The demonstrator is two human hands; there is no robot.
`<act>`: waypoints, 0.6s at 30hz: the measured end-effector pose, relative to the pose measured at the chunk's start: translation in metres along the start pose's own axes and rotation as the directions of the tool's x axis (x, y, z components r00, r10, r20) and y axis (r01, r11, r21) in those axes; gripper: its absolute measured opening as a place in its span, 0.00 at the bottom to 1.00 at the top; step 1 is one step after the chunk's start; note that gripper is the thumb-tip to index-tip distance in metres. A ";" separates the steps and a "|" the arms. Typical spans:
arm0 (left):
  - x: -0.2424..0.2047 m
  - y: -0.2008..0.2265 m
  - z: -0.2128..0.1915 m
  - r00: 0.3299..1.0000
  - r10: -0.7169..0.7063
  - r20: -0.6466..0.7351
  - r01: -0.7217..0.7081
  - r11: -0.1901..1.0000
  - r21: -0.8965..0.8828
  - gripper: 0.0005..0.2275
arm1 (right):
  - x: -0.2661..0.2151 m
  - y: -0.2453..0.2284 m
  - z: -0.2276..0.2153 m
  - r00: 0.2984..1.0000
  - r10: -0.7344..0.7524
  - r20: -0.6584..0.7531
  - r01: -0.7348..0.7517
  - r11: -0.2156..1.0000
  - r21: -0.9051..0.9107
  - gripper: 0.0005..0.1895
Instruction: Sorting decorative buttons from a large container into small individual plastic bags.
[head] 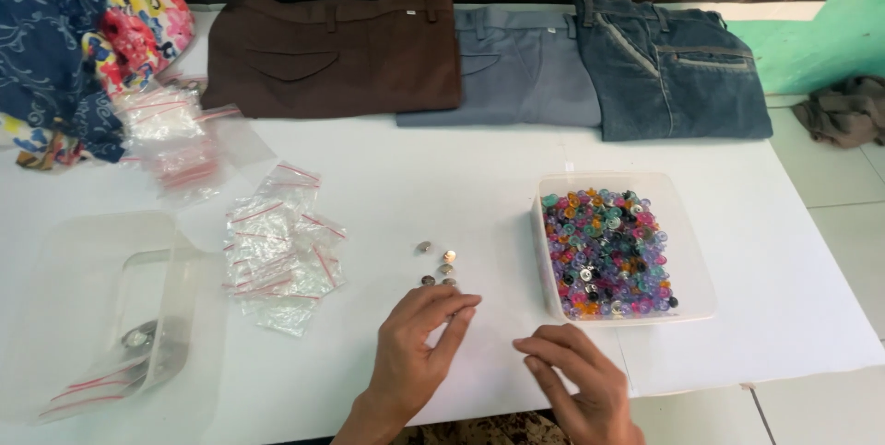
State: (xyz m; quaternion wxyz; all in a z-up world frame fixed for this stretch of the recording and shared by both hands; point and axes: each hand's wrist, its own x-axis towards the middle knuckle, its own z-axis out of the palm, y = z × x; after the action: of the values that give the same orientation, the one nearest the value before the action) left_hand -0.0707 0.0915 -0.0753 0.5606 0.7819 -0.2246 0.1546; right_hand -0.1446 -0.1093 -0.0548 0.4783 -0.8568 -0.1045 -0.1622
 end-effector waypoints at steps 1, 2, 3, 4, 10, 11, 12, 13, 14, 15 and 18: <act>0.010 0.008 0.008 1.000 0.004 0.011 -0.004 1.000 -0.006 0.07 | 0.003 0.005 -0.016 1.000 0.007 -0.010 -0.007 1.000 -0.004 0.11; 0.019 0.017 0.015 0.993 0.083 0.083 -0.082 0.997 -0.011 0.07 | 0.005 0.011 -0.033 0.999 -0.039 -0.010 0.038 0.995 -0.095 0.11; 0.029 0.026 0.024 0.974 0.165 0.153 -0.163 0.986 -0.022 0.07 | 0.008 0.016 -0.050 0.996 -0.087 -0.007 0.084 0.979 -0.187 0.12; 0.037 0.028 0.035 0.972 0.172 0.161 -0.170 0.985 -0.029 0.07 | 0.017 0.018 -0.065 0.996 -0.083 -0.018 0.078 0.978 -0.193 0.12; 0.065 0.019 0.115 0.871 0.285 0.399 -0.291 0.956 -0.048 0.06 | 0.048 0.050 -0.127 0.903 0.415 0.109 -0.285 0.771 -0.570 0.20; 0.067 0.013 0.129 0.843 0.230 0.487 -0.279 0.960 0.031 0.06 | 0.052 0.054 -0.129 0.834 0.520 0.184 -0.275 0.681 -0.678 0.25; 0.068 0.007 0.142 0.807 0.167 0.567 -0.275 0.955 0.111 0.07 | 0.057 0.058 -0.132 0.744 0.624 0.238 -0.242 0.584 -0.775 0.31; 0.068 -0.005 0.155 0.805 0.168 0.569 -0.276 0.955 0.108 0.07 | 0.057 0.062 -0.131 0.743 0.626 0.235 -0.246 0.583 -0.775 0.31; 0.067 -0.016 0.168 0.769 0.198 0.607 -0.391 0.897 0.203 0.07 | 0.057 0.066 -0.131 0.712 0.655 0.253 -0.235 0.562 -0.793 0.31; 0.067 -0.028 0.180 0.731 0.218 0.647 -0.499 0.817 0.289 0.10 | 0.059 0.070 -0.130 0.678 0.683 0.271 -0.221 0.541 -0.811 0.31; 0.073 -0.007 0.167 0.862 0.055 0.504 -0.192 0.955 0.225 0.09 | 0.088 0.033 -0.119 0.654 0.684 0.323 -0.168 0.547 -0.820 0.25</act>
State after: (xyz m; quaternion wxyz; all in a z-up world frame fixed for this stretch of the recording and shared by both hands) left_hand -0.0065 -0.0778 -0.0993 0.3627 0.8476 -0.3871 0.0150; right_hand -0.0732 -0.2255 0.0112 0.0581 -0.9707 0.0474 0.2281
